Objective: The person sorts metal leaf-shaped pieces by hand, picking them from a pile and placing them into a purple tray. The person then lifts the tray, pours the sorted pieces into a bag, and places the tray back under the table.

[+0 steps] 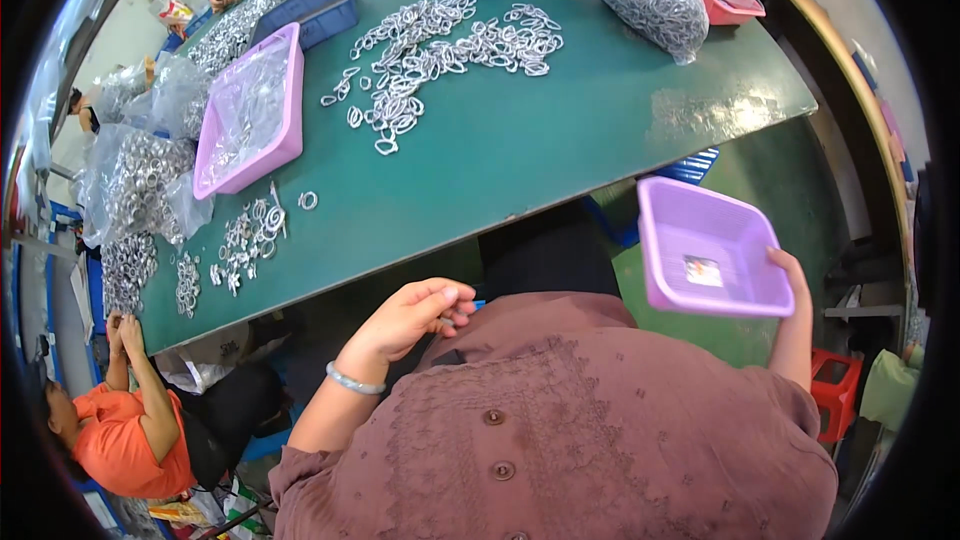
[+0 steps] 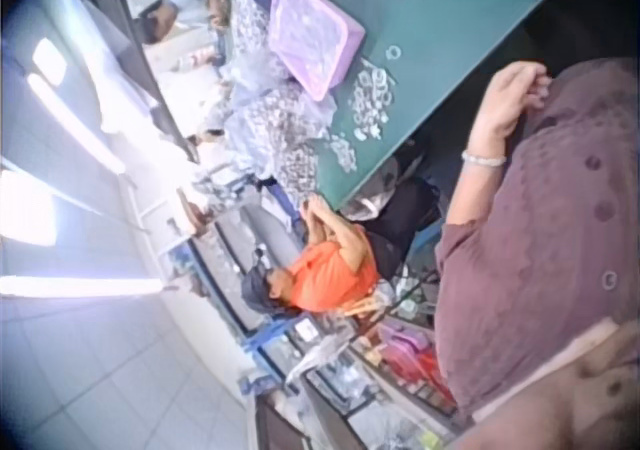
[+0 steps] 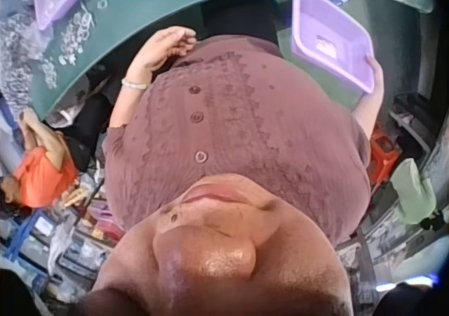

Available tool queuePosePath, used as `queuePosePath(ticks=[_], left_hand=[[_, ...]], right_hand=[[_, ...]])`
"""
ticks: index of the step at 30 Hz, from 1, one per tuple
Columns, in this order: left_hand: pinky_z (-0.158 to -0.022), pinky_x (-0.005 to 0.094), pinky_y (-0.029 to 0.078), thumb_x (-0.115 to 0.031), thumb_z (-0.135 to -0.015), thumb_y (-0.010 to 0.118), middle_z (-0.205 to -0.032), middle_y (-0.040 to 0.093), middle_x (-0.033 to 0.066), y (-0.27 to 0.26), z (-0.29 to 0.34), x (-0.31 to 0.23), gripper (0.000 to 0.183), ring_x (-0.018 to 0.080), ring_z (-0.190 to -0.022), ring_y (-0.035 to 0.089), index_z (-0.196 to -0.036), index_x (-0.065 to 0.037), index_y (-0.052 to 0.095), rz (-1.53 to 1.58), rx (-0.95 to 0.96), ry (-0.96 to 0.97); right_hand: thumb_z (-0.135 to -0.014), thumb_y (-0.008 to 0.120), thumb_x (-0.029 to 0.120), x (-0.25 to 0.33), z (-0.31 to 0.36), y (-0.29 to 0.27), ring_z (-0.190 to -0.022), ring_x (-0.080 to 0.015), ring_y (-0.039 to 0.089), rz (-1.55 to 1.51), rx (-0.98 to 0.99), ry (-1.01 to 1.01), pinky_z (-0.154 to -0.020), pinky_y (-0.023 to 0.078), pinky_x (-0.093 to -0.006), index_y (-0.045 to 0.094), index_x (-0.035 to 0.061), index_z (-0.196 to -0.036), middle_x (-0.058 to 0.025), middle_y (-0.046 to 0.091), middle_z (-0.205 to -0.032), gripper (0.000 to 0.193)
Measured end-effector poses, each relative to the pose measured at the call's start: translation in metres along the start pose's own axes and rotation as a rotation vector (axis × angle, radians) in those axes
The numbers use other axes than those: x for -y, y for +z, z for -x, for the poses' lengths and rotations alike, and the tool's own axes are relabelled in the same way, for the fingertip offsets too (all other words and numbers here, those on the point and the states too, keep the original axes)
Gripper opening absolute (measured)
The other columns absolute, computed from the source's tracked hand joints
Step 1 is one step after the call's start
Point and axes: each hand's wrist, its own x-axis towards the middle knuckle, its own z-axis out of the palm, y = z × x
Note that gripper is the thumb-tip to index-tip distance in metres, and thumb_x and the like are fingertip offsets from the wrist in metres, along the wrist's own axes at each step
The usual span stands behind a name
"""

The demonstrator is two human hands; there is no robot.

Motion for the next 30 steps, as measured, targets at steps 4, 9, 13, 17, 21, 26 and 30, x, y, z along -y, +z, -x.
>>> queuePosePath(ticks=[4, 9, 13, 17, 21, 26, 30], left_hand=[[-0.088, 0.0402, 0.051, -0.043, -0.1, 0.051, -0.132, 0.052, 0.0183, 0.01, -0.015, 0.006, 0.063, 0.0272, -0.107, 0.058, -0.147, -0.003, 0.035, -0.004, 0.013, -0.033], [-0.092, 0.0434, 0.049, -0.055, -0.097, 0.048, -0.144, 0.04, 0.0234, 0.012, -0.015, 0.01, 0.079, 0.0307, -0.112, 0.055, -0.155, -0.011, 0.016, 0.111, -0.008, 0.027], [-0.092, 0.0428, 0.048, -0.056, -0.097, 0.048, -0.144, 0.041, 0.0224, 0.016, -0.025, 0.012, 0.083, 0.0306, -0.111, 0.056, -0.156, -0.011, 0.011, 0.108, -0.029, 0.051], [-0.094, 0.0431, 0.048, -0.054, -0.097, 0.05, -0.14, 0.049, 0.0125, 0.017, -0.031, 0.014, 0.075, 0.0265, -0.113, 0.058, -0.153, -0.013, 0.022, 0.112, 0.027, 0.085], [-0.089, 0.0401, 0.054, -0.025, -0.103, 0.047, -0.134, 0.053, 0.0102, 0.021, -0.03, 0.017, 0.049, 0.023, -0.114, 0.059, -0.148, -0.014, 0.032, 0.171, -0.164, 0.144], [-0.096, 0.0401, 0.05, -0.013, -0.101, 0.044, -0.137, 0.05, 0.0119, 0.018, -0.026, 0.022, 0.051, 0.0227, -0.119, 0.056, -0.149, -0.011, 0.029, 0.083, -0.243, 0.159], [-0.109, 0.0344, 0.037, -0.004, -0.099, 0.043, -0.143, 0.045, 0.0126, 0.008, -0.02, 0.033, 0.051, 0.0209, -0.128, 0.046, -0.148, -0.001, 0.029, 0.071, -0.228, 0.233]], right_hand=[[-0.082, 0.069, 0.031, -0.024, -0.04, 0.07, -0.1, -0.0357, 0.064, 0.087, 0.032, 0.016, -0.092, 0.051, -0.0455, 0.055, -0.0042, -0.126, -0.0225, 0.064, -0.115, 0.058], [-0.084, 0.067, 0.028, -0.005, -0.037, 0.14, -0.1, -0.0345, 0.064, 0.022, 0.214, 0.024, -0.091, 0.052, -0.0452, 0.054, -0.0033, -0.127, -0.022, 0.065, -0.116, 0.055], [-0.084, 0.068, 0.028, -0.014, -0.042, 0.151, -0.102, -0.0331, 0.064, 0.084, 0.244, -0.031, -0.094, 0.051, -0.046, 0.053, -0.0024, -0.129, -0.02, 0.065, -0.117, 0.055], [-0.086, 0.072, 0.031, -0.04, -0.061, 0.19, -0.11, -0.0288, 0.063, 0.096, 0.476, -0.033, -0.099, 0.049, -0.0442, 0.046, 0.0022, -0.136, -0.016, 0.061, -0.126, 0.063], [-0.09, 0.068, 0.03, -0.048, -0.075, 0.232, -0.121, -0.0252, 0.055, 0.155, 0.646, -0.099, -0.104, 0.045, -0.0434, 0.031, 0.0103, -0.149, -0.0104, 0.051, -0.139, 0.072], [-0.092, 0.066, 0.035, -0.039, -0.081, 0.243, -0.119, -0.0251, 0.057, 0.279, 0.677, -0.086, -0.1, 0.049, -0.0425, 0.036, 0.0086, -0.146, -0.0119, 0.054, -0.135, 0.067], [-0.093, 0.064, 0.039, -0.015, -0.072, 0.242, -0.097, -0.023, 0.066, 0.813, 0.63, -0.084, -0.081, 0.054, -0.039, 0.048, 0.0053, -0.135, -0.0118, 0.065, -0.114, 0.056]])
